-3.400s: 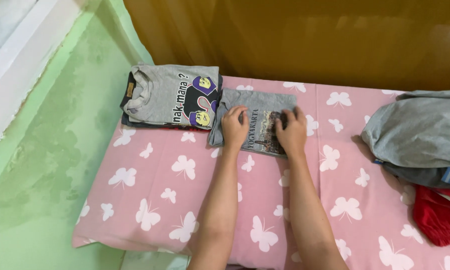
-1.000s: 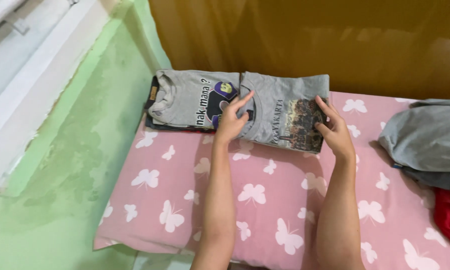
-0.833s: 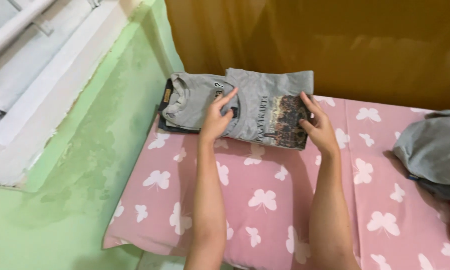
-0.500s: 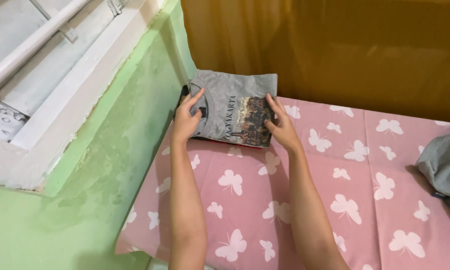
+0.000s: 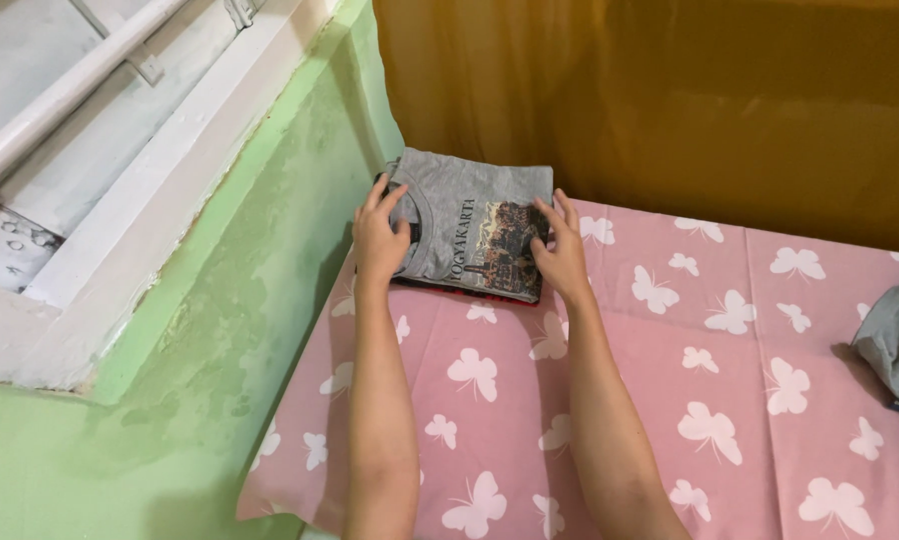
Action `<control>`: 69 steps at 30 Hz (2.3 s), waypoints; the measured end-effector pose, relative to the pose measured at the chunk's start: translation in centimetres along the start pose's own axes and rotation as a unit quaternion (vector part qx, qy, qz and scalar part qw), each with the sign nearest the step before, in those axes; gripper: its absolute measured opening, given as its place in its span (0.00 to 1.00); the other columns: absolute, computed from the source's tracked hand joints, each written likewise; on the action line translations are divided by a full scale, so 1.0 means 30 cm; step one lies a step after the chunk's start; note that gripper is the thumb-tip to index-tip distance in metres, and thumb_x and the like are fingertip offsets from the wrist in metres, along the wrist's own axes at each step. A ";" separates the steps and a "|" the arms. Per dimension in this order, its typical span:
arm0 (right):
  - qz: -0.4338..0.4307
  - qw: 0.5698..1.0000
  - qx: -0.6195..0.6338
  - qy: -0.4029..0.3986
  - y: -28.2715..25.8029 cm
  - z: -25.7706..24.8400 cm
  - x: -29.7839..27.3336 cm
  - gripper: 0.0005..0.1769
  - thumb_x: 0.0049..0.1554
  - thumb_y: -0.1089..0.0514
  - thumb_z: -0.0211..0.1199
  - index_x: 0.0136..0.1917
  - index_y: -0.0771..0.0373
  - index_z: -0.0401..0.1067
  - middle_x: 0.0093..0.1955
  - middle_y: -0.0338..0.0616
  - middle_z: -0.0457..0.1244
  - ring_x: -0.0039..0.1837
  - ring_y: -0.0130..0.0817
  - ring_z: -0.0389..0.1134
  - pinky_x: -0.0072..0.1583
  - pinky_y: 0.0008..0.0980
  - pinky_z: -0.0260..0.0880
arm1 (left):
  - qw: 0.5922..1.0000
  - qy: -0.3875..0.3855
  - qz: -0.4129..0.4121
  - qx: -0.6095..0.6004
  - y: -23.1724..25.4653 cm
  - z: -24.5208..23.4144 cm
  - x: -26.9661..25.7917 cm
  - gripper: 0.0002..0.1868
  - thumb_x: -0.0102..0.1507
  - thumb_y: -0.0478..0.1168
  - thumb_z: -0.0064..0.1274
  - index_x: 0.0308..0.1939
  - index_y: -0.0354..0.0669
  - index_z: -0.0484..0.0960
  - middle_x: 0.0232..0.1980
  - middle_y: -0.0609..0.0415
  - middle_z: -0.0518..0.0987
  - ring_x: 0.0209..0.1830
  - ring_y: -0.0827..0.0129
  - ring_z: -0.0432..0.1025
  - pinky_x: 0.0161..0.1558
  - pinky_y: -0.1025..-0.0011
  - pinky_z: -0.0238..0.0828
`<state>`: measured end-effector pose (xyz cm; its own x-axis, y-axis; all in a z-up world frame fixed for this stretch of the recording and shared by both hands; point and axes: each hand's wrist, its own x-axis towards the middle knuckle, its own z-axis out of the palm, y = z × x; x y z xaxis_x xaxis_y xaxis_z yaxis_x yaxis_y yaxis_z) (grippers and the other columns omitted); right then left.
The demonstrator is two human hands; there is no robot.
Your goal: The person folds a gray t-shirt and places it on a stack, then folds a gray long-sleeve shirt with blue stripes and places it on the same stack. The person uses only their hands to fold the garments on a pink butterfly-patterned surface.
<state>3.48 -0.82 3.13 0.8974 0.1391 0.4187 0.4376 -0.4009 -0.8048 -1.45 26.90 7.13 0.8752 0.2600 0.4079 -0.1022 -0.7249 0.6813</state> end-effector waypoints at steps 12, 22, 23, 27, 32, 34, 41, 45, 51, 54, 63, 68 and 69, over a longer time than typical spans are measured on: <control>-0.039 0.977 -0.210 -0.008 -0.103 0.145 0.055 0.24 0.61 0.51 0.63 0.70 0.51 0.71 0.79 0.52 0.54 0.81 0.59 0.49 0.76 0.59 0.48 | 0.998 -0.032 0.059 0.022 0.087 0.071 0.036 0.22 0.70 0.40 0.49 0.69 0.46 0.76 0.77 0.45 0.64 0.79 0.43 0.52 0.70 0.38 0.53; 0.072 0.940 -0.308 -0.129 -0.067 0.243 0.061 0.36 0.63 0.25 0.44 0.79 0.34 0.56 0.86 0.43 0.43 0.86 0.51 0.34 0.80 0.63 0.23 | 0.983 -0.115 -0.030 0.138 -0.045 0.218 0.043 0.29 0.74 0.59 0.35 0.77 0.57 0.65 0.84 0.54 0.52 0.84 0.55 0.42 0.78 0.48 0.35; 0.087 0.938 -0.304 -0.141 -0.080 0.237 0.065 0.37 0.63 0.24 0.43 0.80 0.34 0.55 0.86 0.44 0.42 0.86 0.52 0.33 0.79 0.64 0.22 | 0.982 -0.123 -0.038 0.140 -0.046 0.222 0.048 0.29 0.74 0.59 0.35 0.77 0.58 0.64 0.84 0.55 0.51 0.84 0.56 0.41 0.78 0.48 0.34; 0.106 0.940 -0.289 -0.150 -0.095 0.236 0.075 0.38 0.62 0.23 0.42 0.80 0.36 0.55 0.87 0.46 0.41 0.87 0.54 0.32 0.79 0.67 0.21 | 0.979 -0.134 -0.053 0.142 -0.047 0.227 0.058 0.29 0.74 0.59 0.34 0.77 0.59 0.64 0.84 0.56 0.51 0.85 0.57 0.40 0.78 0.49 0.34; 0.103 0.943 -0.279 -0.152 -0.102 0.223 0.066 0.39 0.62 0.23 0.43 0.81 0.36 0.54 0.87 0.47 0.40 0.87 0.53 0.31 0.79 0.67 0.22 | 0.978 -0.116 -0.049 0.168 -0.039 0.240 0.039 0.29 0.74 0.58 0.34 0.77 0.58 0.65 0.84 0.55 0.52 0.84 0.57 0.41 0.77 0.49 0.35; 0.103 0.947 -0.263 -0.153 -0.111 0.203 0.053 0.40 0.62 0.22 0.42 0.81 0.36 0.54 0.87 0.46 0.39 0.87 0.53 0.30 0.79 0.66 0.21 | 0.976 -0.111 -0.045 0.180 -0.045 0.256 0.025 0.28 0.74 0.58 0.33 0.77 0.58 0.65 0.84 0.55 0.53 0.84 0.57 0.41 0.77 0.49 0.35; 0.069 0.963 -0.228 -0.130 -0.065 0.124 -0.018 0.33 0.65 0.33 0.51 0.79 0.39 0.57 0.83 0.39 0.49 0.85 0.42 0.43 0.79 0.61 0.37 | 0.991 0.041 -0.005 0.131 -0.050 0.308 -0.082 0.20 0.71 0.49 0.46 0.66 0.54 0.77 0.74 0.53 0.69 0.78 0.53 0.57 0.75 0.44 0.43; 0.034 0.982 -0.184 -0.030 0.003 0.061 -0.065 0.23 0.65 0.42 0.56 0.71 0.47 0.70 0.73 0.42 0.62 0.79 0.43 0.55 0.76 0.60 0.51 | 0.991 0.117 0.019 0.067 0.047 0.330 -0.162 0.17 0.65 0.45 0.54 0.58 0.52 0.82 0.64 0.49 0.78 0.69 0.50 0.69 0.69 0.40 0.56; -0.078 0.982 -0.143 0.095 0.108 -0.156 -0.146 0.13 0.60 0.54 0.63 0.58 0.51 0.78 0.55 0.44 0.70 0.62 0.52 0.70 0.62 0.49 0.69 | 0.987 0.119 0.079 -0.074 0.219 0.504 -0.259 0.14 0.63 0.39 0.55 0.53 0.51 0.85 0.58 0.52 0.81 0.63 0.54 0.74 0.67 0.54 0.64; -0.051 0.978 -0.171 0.110 0.161 -0.306 -0.193 0.13 0.60 0.53 0.63 0.58 0.48 0.78 0.54 0.39 0.70 0.59 0.47 0.71 0.60 0.46 0.70 | 0.987 0.084 0.090 -0.104 0.374 0.589 -0.342 0.13 0.64 0.39 0.54 0.52 0.48 0.84 0.58 0.49 0.81 0.64 0.51 0.73 0.66 0.51 0.64; -0.015 0.953 -0.242 0.182 0.300 -0.835 -0.400 0.10 0.59 0.58 0.63 0.54 0.52 0.79 0.50 0.42 0.70 0.56 0.50 0.71 0.59 0.44 0.70 | 0.965 -0.034 0.158 -0.207 0.739 0.902 -0.526 0.12 0.62 0.34 0.54 0.49 0.45 0.84 0.51 0.48 0.82 0.58 0.49 0.76 0.60 0.58 0.71; 0.017 0.939 -0.264 0.221 0.348 -1.062 -0.537 0.10 0.59 0.60 0.63 0.54 0.55 0.80 0.50 0.46 0.70 0.55 0.52 0.71 0.57 0.45 0.71 | 0.953 -0.103 0.165 -0.231 0.898 1.041 -0.638 0.12 0.62 0.35 0.54 0.49 0.46 0.84 0.51 0.50 0.82 0.56 0.51 0.77 0.56 0.60 0.74; 0.028 0.938 -0.257 0.231 0.353 -1.099 -0.561 0.10 0.59 0.61 0.63 0.53 0.56 0.80 0.50 0.47 0.70 0.55 0.53 0.70 0.57 0.45 0.71 | 0.947 -0.125 0.164 -0.246 0.937 1.053 -0.660 0.12 0.61 0.34 0.54 0.49 0.42 0.84 0.50 0.44 0.82 0.55 0.46 0.77 0.54 0.58 0.76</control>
<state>-8.84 -37.26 1.41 0.7462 -0.2552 0.6148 0.1990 -0.7958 -0.5719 -6.71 -18.78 -0.99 0.8368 -0.1307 0.5316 -0.5416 -0.3392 0.7692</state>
